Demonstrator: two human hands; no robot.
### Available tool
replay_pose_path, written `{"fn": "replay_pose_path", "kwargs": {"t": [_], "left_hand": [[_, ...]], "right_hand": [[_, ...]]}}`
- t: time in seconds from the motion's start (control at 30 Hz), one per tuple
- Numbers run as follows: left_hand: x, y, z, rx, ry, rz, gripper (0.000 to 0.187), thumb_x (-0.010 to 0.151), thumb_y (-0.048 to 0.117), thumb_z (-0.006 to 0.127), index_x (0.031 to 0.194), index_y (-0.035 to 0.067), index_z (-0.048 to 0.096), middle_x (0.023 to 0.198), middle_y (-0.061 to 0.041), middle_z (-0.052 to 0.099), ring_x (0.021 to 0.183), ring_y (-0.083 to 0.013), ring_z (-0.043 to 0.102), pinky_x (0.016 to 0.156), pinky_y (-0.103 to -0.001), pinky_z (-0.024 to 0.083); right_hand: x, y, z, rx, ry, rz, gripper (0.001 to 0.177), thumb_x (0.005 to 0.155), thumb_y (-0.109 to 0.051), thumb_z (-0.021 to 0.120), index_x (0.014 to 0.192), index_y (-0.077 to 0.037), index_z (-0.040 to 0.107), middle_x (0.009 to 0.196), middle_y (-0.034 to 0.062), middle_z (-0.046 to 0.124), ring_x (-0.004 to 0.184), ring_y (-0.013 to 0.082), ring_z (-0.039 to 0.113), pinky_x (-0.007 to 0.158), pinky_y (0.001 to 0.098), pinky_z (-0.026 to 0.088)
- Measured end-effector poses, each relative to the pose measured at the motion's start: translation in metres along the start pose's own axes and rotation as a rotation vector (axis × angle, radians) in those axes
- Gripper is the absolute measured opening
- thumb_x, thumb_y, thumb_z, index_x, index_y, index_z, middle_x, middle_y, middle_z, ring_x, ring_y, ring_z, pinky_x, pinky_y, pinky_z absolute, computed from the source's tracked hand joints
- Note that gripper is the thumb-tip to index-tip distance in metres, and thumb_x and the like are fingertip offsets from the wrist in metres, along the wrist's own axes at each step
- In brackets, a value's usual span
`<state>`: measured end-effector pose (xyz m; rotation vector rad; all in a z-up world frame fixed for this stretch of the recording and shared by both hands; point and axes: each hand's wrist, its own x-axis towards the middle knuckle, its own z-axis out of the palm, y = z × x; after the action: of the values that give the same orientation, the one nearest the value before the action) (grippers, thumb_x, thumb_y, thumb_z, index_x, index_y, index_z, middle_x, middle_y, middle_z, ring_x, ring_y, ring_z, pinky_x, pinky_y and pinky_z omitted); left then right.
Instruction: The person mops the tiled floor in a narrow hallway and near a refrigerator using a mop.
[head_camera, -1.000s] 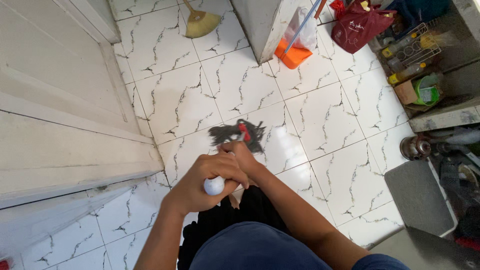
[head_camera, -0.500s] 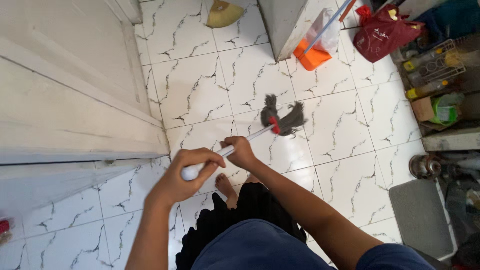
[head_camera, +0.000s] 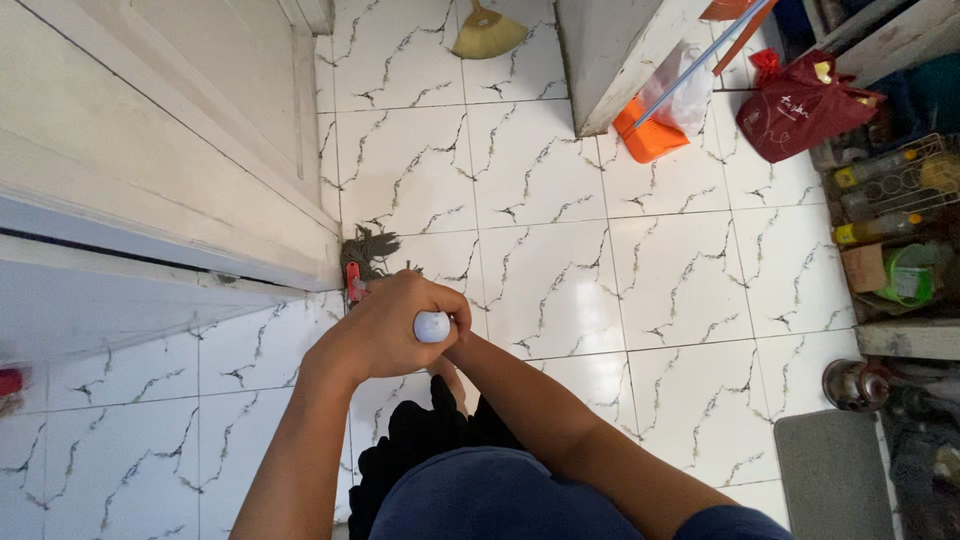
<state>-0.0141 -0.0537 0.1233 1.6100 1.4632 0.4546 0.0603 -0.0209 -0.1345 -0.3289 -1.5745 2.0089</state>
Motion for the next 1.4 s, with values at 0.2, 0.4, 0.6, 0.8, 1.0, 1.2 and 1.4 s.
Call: {"fn": "replay_pose_path", "kwargs": {"t": [0.2,0.4,0.6,0.8,1.0,1.2,1.4], "left_hand": [[-0.02,0.038,0.042,-0.126,0.063,0.425,0.012,0.07,0.004,0.069,0.075,0.012,0.075,0.066,-0.001,0.074,0.07,-0.0197,0.065,0.082,-0.036,0.05],[-0.015,0.038,0.141,-0.35,0.088,0.469,0.012,0.077,0.0,0.07,0.082,0.009,0.075,0.071,-0.001,0.069,0.067,-0.0165,0.064,0.068,-0.032,0.051],[-0.002,0.006,0.235,-0.484,0.265,0.301,0.012,0.091,0.0,0.063,0.095,0.005,0.074,0.082,-0.006,0.067,0.071,-0.0168,0.06,0.066,-0.034,0.05],[-0.041,-0.003,0.19,-0.474,0.199,0.151,0.011,0.092,0.002,0.062,0.095,0.004,0.073,0.093,-0.007,0.072,0.071,-0.017,0.065,0.069,-0.033,0.052],[-0.113,0.018,0.097,-0.249,0.253,0.224,0.008,0.083,0.002,0.066,0.083,0.005,0.073,0.069,-0.006,0.07,0.064,-0.0159,0.063,0.062,-0.032,0.051],[-0.12,0.014,0.077,-0.172,0.114,-0.112,0.008,0.075,0.005,0.066,0.075,0.008,0.074,0.061,-0.004,0.072,0.058,-0.0188,0.069,0.06,-0.032,0.053],[-0.084,0.018,0.094,-0.1,-0.049,0.031,0.015,0.069,0.003,0.067,0.08,0.01,0.075,0.067,-0.004,0.071,0.073,-0.0197,0.068,0.069,-0.033,0.053]], "right_hand": [[-0.063,-0.067,-0.029,-0.261,0.068,0.209,0.025,0.101,-0.018,0.065,0.082,-0.001,0.066,0.076,0.003,0.065,0.069,0.0105,0.055,0.064,0.0307,0.049],[-0.16,-0.086,-0.091,-0.667,0.293,0.247,0.039,0.095,-0.015,0.066,0.06,-0.002,0.054,0.056,0.0095,0.057,0.053,0.0179,0.05,0.055,0.0345,0.043],[-0.225,-0.035,-0.165,-0.95,0.282,0.149,0.032,0.087,-0.01,0.07,0.06,-0.001,0.055,0.059,0.0144,0.053,0.061,0.0314,0.052,0.059,0.043,0.042],[-0.206,-0.01,-0.129,-1.017,0.253,0.047,0.03,0.087,-0.011,0.07,0.062,-0.004,0.056,0.061,0.0146,0.057,0.062,0.0348,0.055,0.061,0.0459,0.044],[-0.137,-0.039,0.009,-0.641,0.281,0.105,0.038,0.086,-0.017,0.075,0.064,0.003,0.051,0.058,0.0162,0.051,0.054,0.026,0.046,0.054,0.0393,0.04],[-0.08,-0.025,0.066,-0.429,0.089,0.084,0.04,0.099,-0.021,0.069,0.072,0.002,0.05,0.062,0.0097,0.048,0.061,0.0185,0.042,0.057,0.0359,0.041],[-0.076,-0.017,0.059,-0.479,0.098,-0.218,0.038,0.1,-0.014,0.066,0.073,0.006,0.048,0.062,0.0139,0.045,0.056,0.0231,0.036,0.056,0.0391,0.033]]}}
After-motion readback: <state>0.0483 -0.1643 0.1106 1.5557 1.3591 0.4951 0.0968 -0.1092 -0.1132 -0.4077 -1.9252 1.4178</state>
